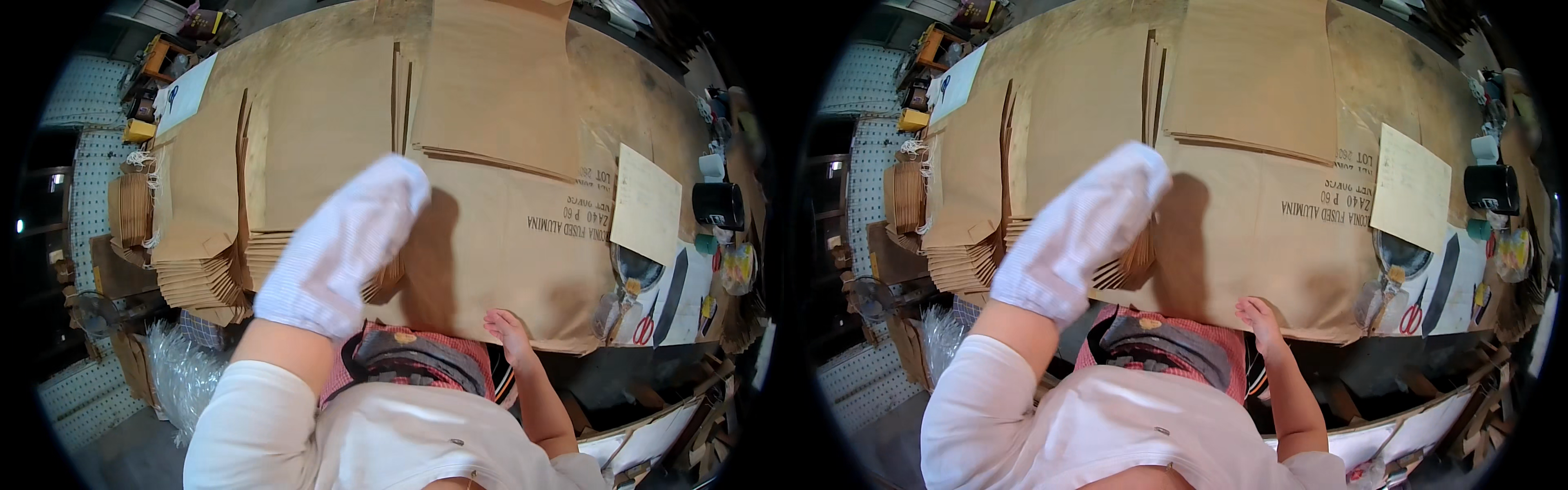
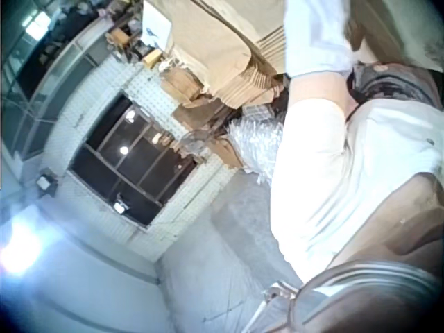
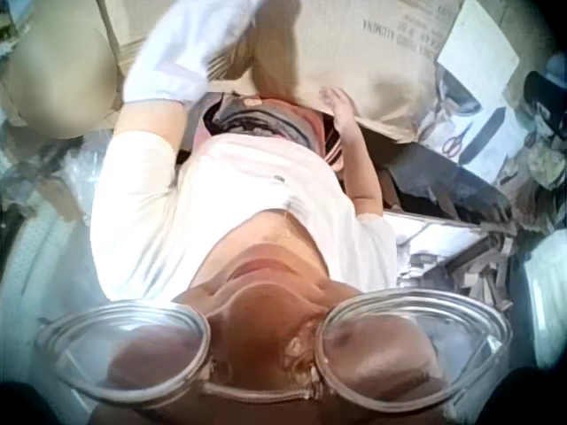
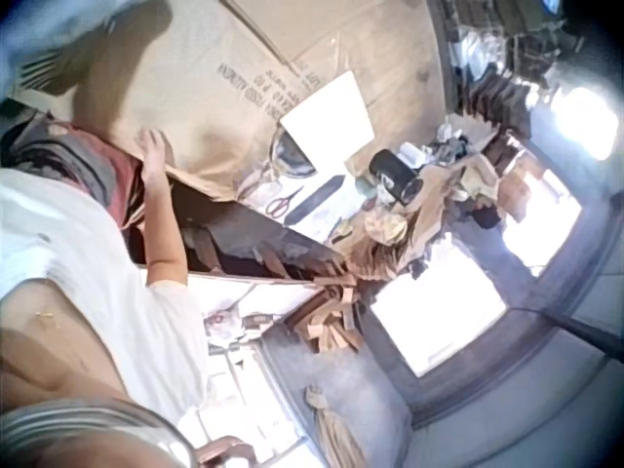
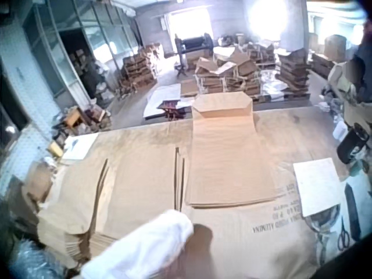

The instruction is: The person stacks flat brown paper sheets on a wooden workbench. They repeatedly pick up individual sheets, align them, and place them into a growing pile, occasionally adjusting the stack to ensure it remains neat.

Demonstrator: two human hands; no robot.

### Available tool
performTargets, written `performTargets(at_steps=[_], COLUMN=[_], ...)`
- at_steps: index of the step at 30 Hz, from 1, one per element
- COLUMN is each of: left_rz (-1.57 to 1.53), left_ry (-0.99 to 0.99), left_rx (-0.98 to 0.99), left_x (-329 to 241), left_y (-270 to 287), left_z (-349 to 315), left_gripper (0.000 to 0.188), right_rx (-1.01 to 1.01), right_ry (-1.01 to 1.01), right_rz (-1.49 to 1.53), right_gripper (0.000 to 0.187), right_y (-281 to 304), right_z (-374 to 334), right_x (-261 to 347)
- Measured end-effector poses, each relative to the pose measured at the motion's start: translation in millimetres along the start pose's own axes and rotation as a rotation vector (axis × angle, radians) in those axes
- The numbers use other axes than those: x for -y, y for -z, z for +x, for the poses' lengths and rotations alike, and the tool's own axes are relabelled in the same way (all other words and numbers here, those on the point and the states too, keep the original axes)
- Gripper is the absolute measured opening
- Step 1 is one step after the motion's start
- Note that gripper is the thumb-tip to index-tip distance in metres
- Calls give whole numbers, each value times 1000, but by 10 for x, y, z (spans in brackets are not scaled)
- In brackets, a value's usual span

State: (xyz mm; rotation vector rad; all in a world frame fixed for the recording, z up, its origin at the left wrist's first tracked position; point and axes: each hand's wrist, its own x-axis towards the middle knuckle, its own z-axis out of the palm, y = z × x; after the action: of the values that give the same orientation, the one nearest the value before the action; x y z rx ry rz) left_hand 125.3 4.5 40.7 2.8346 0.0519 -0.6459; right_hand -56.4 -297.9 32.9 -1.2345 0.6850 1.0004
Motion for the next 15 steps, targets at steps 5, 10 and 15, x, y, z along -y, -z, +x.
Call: performTargets(at_steps=[5, 10, 15], left_rz=[-237, -128, 195], left_ry=[165, 230, 225], left_rx=[274, 373, -223], left_x=[1750, 2521, 2068], left_y=[588, 138, -295], left_z=[-388, -1680, -2511], left_gripper=[66, 73, 72], right_rx=[243, 340, 129], right_ry=[267, 744, 1353], right_rz=[-253, -716, -1180], right_gripper=[27, 22, 27], right_y=[-753, -2309, -3942], right_z=[-163, -454, -356], right_x=[248, 789, 440])
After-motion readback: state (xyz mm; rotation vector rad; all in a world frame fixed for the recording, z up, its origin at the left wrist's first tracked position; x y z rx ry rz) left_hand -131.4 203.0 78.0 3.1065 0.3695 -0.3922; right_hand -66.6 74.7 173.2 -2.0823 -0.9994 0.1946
